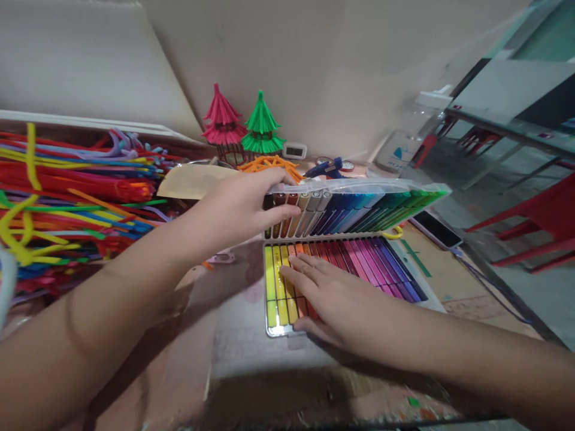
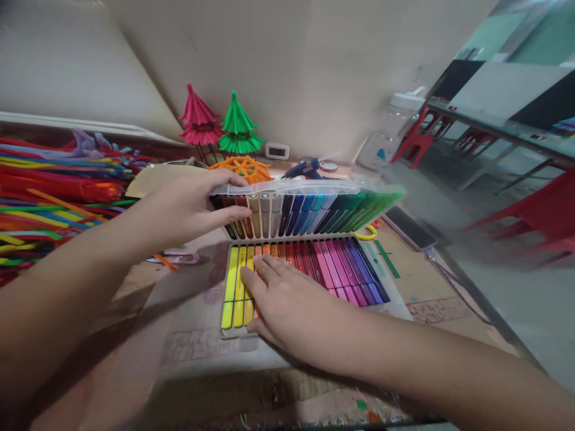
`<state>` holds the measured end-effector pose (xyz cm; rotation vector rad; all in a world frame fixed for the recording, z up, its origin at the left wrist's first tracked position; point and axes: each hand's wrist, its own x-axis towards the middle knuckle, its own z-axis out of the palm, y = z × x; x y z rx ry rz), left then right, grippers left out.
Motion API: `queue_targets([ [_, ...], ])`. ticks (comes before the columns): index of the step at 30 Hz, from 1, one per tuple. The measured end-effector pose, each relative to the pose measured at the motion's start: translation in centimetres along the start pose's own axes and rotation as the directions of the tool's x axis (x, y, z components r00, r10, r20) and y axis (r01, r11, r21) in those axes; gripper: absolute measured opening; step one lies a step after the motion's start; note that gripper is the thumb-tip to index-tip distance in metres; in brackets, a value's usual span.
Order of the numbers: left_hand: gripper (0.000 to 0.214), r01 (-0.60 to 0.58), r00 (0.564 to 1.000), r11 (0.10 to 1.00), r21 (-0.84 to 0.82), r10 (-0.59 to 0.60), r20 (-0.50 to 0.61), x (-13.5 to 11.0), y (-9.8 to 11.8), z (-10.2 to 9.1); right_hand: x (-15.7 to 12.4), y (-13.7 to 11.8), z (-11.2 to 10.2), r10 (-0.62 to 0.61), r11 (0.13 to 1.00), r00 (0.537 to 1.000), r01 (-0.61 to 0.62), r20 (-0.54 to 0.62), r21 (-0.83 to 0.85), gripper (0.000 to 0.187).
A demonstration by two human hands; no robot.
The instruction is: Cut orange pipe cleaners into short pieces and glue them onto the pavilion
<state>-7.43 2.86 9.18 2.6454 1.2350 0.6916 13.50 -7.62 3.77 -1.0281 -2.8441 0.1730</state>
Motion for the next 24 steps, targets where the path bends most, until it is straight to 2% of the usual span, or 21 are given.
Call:
queue_targets([
  [2, 0.045, 0.017, 1.0, 1.0, -0.006, -0.017, 0.0, 0.0, 0.0, 0.0, 0.5, 0.0, 0.4, -0.027, 0.999, 0.999, 0.028, 0.019, -0.042, 0.06],
  [7, 0.043, 0.036, 0.999, 0.999, -0.016, -0.036, 0.001, 0.1, 0.1, 0.0, 1.4, -0.4, 0.5, -0.069, 0.992, 0.998, 0.069, 0.004, -0.102, 0.044],
  [12, 0.038, 0.033, 0.999, 0.999, 0.011, -0.034, 0.03, 0.0, 0.5, -0.3, 1.4, -1.1, -0.5, -0.061, 0.986, 0.997, 0.068, 0.052, -0.149, 0.044],
  [15, 0.037, 0.053, 0.998, 0.998, 0.02, -0.054, 0.033, 0.1, 0.7, -0.4, 1.3, -0.9, -1.4, -0.161, 0.971, 0.986, 0.167, 0.049, -0.17, 0.034],
  [19, 0.039, 0.041, 0.999, 0.999, 0.019, -0.042, 0.034, 0.1, 0.7, -0.4, 1.3, 0.0, -2.6, -0.362, 0.904, 0.932, 0.354, 0.012, -0.241, 0.028],
  [22, 0.039, 0.038, 0.999, 0.999, 0.01, -0.038, 0.025, 0.1, 0.7, -0.4, 1.2, 0.5, -3.3, -0.51, 0.814, 0.86, 0.478, -0.014, -0.33, 0.031],
  [24, 0.038, 0.041, 0.999, 0.999, 0.006, -0.041, 0.027, 0.1, 0.7, -0.3, 0.8, 0.8, -3.5, -0.57, 0.77, 0.821, 0.516, -0.04, -0.375, 0.032],
])
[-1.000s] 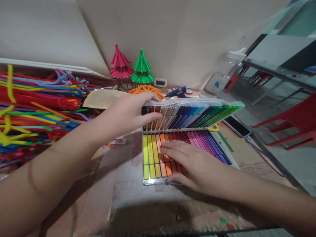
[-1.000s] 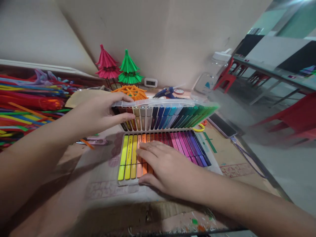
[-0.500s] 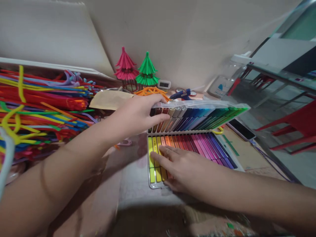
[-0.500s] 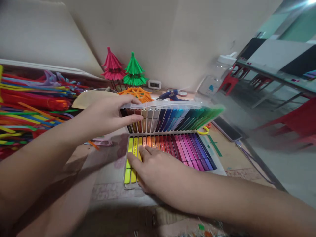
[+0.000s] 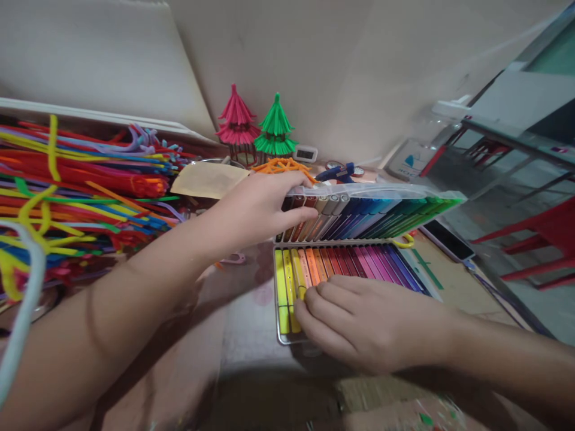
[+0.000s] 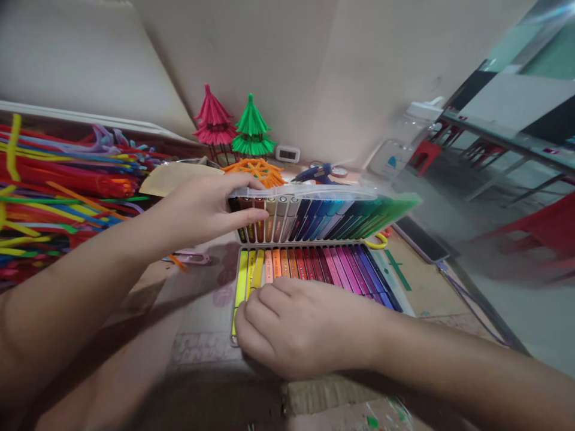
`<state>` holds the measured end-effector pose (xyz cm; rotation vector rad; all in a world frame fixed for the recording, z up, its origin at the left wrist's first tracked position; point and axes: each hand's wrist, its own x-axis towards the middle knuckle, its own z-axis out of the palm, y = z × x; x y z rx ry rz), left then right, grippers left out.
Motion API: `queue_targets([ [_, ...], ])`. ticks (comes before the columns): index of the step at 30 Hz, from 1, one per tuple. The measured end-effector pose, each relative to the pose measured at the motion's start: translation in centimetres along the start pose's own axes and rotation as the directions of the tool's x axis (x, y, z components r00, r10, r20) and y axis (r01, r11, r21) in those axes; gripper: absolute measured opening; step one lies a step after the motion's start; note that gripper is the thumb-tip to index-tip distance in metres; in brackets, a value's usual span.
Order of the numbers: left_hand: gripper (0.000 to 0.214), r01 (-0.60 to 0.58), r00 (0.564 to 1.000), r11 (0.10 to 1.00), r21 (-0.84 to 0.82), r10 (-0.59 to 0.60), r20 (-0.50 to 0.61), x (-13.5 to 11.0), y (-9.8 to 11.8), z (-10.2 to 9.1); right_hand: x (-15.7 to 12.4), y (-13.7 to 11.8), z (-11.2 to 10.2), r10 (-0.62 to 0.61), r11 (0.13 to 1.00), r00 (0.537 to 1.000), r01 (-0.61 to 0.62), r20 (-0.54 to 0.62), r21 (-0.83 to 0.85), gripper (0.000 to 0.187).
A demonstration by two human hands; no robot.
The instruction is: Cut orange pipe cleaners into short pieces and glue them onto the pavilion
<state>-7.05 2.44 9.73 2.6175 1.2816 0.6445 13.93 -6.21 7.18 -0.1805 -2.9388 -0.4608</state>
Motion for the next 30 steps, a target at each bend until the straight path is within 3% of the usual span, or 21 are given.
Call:
queue_targets([
  [4, 0.039, 0.009, 1.0, 1.0, 0.026, -0.009, 0.01, 0.0, 0.0, 0.0, -1.3, -0.4, 0.3, 0.095, 0.995, 0.985, -0.092, -0.146, 0.022, 0.027],
  [6, 0.04, 0.006, 1.0, 0.999, 0.039, -0.006, 0.005, 0.0, 0.0, 0.0, -1.9, -1.0, 1.1, 0.196, 0.98, 0.953, -0.187, -0.23, 0.061, 0.017],
  [9, 0.041, 0.001, 1.0, 0.999, 0.045, -0.001, -0.007, -0.1, 0.0, 0.0, -2.2, -2.4, 2.6, 0.239, 0.971, 0.928, -0.232, -0.285, 0.059, 0.009],
  [11, 0.04, 0.002, 1.0, 0.999, 0.041, -0.002, -0.002, -0.1, 0.0, 0.0, -2.1, -3.3, 3.4, 0.235, 0.972, 0.94, -0.23, -0.249, 0.049, 0.013],
  [14, 0.04, 0.006, 1.0, 0.999, 0.041, -0.006, 0.002, 0.0, 0.0, 0.0, -1.5, -4.2, 3.7, 0.296, 0.951, 0.951, -0.284, -0.092, 0.119, 0.013],
  [16, 0.041, 0.004, 1.0, 0.999, 0.041, -0.004, -0.004, 0.0, 0.0, 0.1, -1.0, -4.1, 3.3, 0.401, 0.887, 0.915, -0.4, 0.047, 0.23, 0.016],
  [18, 0.042, 0.003, 1.0, 0.999, 0.036, -0.003, -0.012, 0.0, -0.1, 0.1, -0.5, -3.6, 2.9, 0.504, 0.78, 0.849, -0.527, 0.161, 0.337, 0.024],
  [20, 0.042, 0.004, 1.0, 1.0, 0.029, -0.003, -0.018, 0.0, -0.2, 0.1, -0.2, -2.9, 2.7, 0.549, 0.689, 0.802, -0.593, 0.233, 0.416, 0.03],
  [23, 0.042, -0.001, 1.0, 1.0, 0.024, 0.002, -0.021, -0.1, -0.2, 0.2, -0.1, -2.4, 3.1, 0.54, 0.652, 0.806, -0.583, 0.244, 0.484, 0.033],
  [30, 0.041, 0.015, 1.0, 0.999, 0.041, -0.014, -0.012, 0.0, -0.2, 0.2, -1.3, -3.6, 4.8, 0.489, 0.798, 0.872, -0.464, 0.036, 0.385, 0.04],
])
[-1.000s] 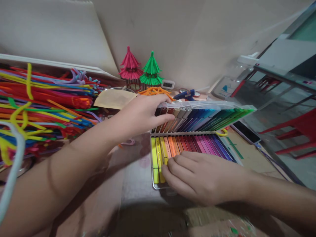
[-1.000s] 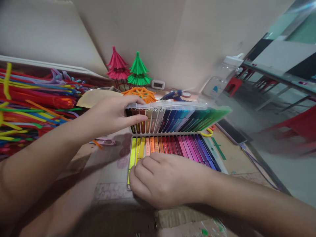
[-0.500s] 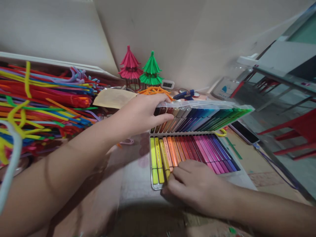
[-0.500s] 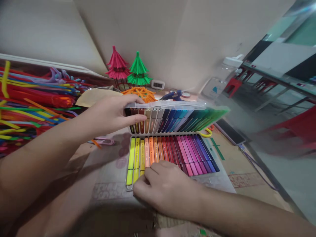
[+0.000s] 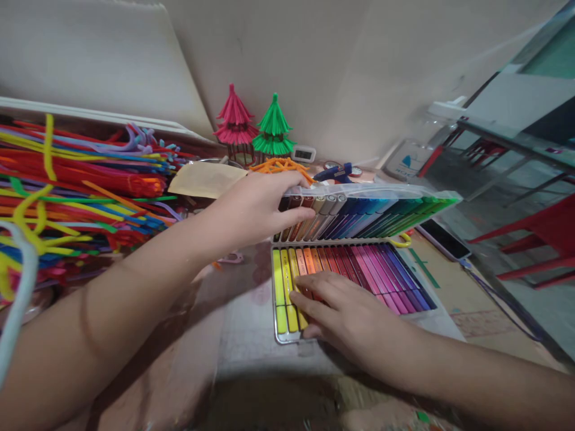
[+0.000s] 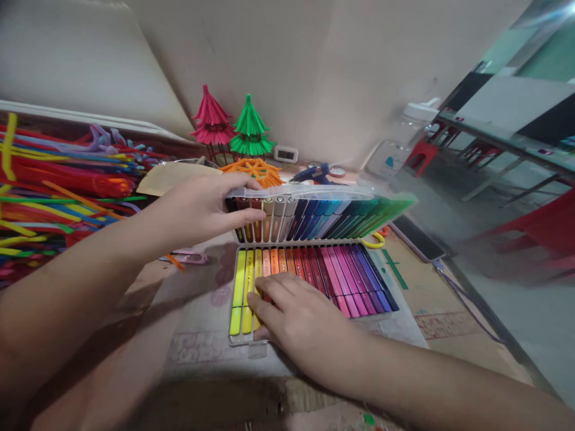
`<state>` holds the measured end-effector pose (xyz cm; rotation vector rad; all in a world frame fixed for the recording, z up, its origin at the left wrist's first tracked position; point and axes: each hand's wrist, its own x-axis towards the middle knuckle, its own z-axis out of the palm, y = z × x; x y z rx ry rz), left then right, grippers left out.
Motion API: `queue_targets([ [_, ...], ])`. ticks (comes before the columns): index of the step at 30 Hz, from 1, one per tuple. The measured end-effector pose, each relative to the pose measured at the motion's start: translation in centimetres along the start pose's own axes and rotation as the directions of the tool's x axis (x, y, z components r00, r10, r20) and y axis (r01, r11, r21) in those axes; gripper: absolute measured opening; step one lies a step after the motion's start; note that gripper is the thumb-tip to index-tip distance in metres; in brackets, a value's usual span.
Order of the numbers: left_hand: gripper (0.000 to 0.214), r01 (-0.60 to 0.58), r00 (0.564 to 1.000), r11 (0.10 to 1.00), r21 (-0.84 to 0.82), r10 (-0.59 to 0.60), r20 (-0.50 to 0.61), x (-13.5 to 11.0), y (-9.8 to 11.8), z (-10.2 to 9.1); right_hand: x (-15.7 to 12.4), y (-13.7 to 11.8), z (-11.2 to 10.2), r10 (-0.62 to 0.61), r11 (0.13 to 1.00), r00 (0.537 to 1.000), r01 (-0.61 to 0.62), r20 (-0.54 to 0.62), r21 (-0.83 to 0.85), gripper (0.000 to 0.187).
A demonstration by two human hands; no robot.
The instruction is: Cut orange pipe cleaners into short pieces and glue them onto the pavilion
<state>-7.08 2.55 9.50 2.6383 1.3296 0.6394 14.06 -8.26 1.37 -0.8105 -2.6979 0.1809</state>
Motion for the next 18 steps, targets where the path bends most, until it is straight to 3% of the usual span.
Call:
queue_targets([
  [7, 0.042, -0.02, 1.0, 0.999, -0.03, 0.02, -0.004, 0.0, -0.2, 0.1, -0.1, -0.2, -0.2, -0.115, 0.965, 0.991, 0.128, 0.067, -0.231, 0.039],
  [10, 0.042, -0.035, 0.999, 0.999, -0.04, 0.035, -0.01, 0.0, -0.3, 0.1, 1.0, -0.7, -0.4, -0.096, 0.971, 0.99, 0.115, 0.101, -0.208, 0.036],
  [15, 0.041, -0.05, 0.999, 0.998, -0.031, 0.05, 0.002, 0.0, -0.2, 0.0, 3.5, -1.9, -0.7, 0.019, 0.976, 0.988, 0.016, 0.156, -0.219, 0.066],
  [18, 0.042, -0.07, 0.998, 0.997, -0.026, 0.07, -0.007, -0.1, -0.2, -0.1, 4.6, -1.9, -1.6, 0.023, 0.998, 0.971, -0.006, 0.239, -0.07, 0.043],
])
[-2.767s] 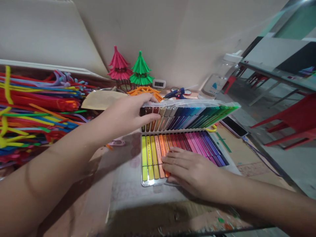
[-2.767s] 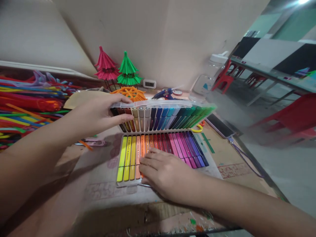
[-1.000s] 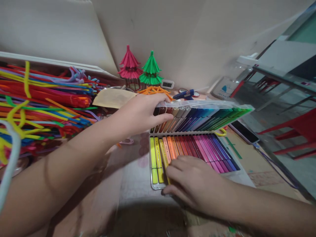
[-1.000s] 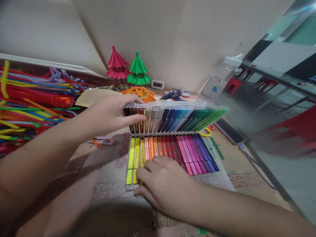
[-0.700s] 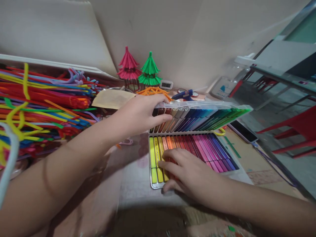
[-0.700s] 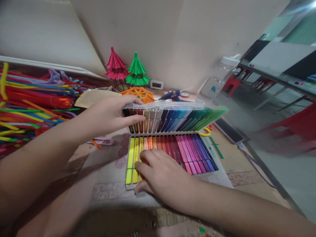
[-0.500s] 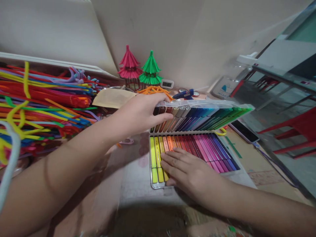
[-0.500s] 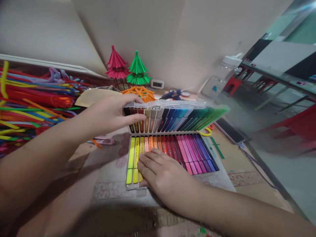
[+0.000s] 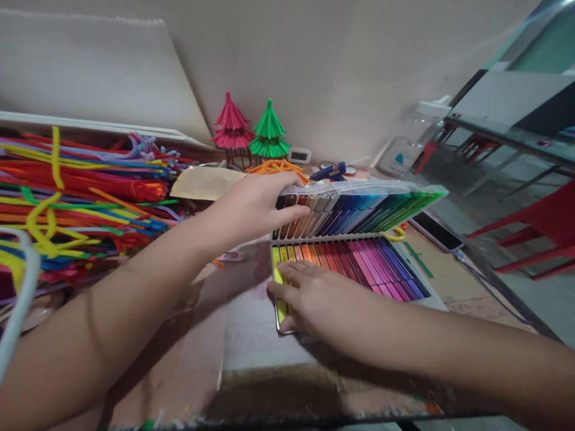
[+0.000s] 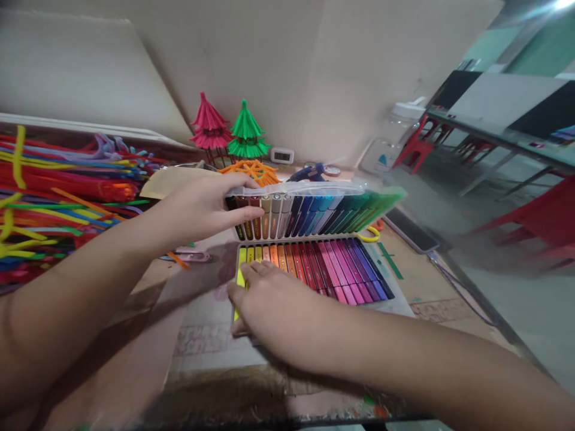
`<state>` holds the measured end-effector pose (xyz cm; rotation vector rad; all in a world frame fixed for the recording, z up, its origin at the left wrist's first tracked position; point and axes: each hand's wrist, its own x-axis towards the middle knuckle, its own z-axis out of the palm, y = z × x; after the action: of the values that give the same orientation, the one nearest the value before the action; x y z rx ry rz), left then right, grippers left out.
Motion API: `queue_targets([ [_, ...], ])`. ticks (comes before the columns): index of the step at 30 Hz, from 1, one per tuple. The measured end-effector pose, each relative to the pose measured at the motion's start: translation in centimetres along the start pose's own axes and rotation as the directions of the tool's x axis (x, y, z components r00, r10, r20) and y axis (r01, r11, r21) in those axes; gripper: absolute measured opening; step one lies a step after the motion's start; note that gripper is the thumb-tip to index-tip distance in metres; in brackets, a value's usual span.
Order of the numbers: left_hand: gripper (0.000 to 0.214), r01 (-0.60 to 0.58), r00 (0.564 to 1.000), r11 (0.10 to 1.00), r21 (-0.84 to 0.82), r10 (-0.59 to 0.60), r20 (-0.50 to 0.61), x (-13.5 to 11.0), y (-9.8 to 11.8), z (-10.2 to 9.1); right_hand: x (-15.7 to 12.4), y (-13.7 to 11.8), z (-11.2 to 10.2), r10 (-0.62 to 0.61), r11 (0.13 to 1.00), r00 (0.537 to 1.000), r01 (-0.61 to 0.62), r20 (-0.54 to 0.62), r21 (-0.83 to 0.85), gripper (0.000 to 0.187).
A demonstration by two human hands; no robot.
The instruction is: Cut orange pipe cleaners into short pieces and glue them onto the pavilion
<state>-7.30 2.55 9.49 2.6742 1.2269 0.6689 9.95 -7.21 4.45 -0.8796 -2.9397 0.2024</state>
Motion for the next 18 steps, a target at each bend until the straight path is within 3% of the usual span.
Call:
queue_targets([
  [2, 0.042, -0.004, 1.0, 1.0, 0.011, 0.004, 0.005, 0.0, 0.0, 0.0, 0.2, 0.2, -0.7, 0.022, 0.997, 0.997, -0.027, 0.07, 0.068, 0.032],
  [6, 0.043, 0.015, 1.0, 0.999, 0.03, -0.015, -0.01, -0.1, 0.0, 0.1, 0.3, -0.2, -1.1, 0.009, 0.999, 0.999, -0.007, 0.032, -0.036, 0.037],
  [11, 0.038, 0.021, 1.0, 1.0, -0.007, -0.021, 0.009, -0.2, 0.2, 0.0, 0.7, -0.8, -0.5, -0.076, 0.994, 0.995, 0.08, 0.056, -0.07, 0.02],
  [18, 0.036, 0.058, 0.998, 0.998, -0.015, -0.057, 0.038, -0.2, 0.6, -0.2, 1.4, -0.5, -1.1, -0.035, 0.992, 0.99, 0.051, 0.137, -0.116, 0.013],
])
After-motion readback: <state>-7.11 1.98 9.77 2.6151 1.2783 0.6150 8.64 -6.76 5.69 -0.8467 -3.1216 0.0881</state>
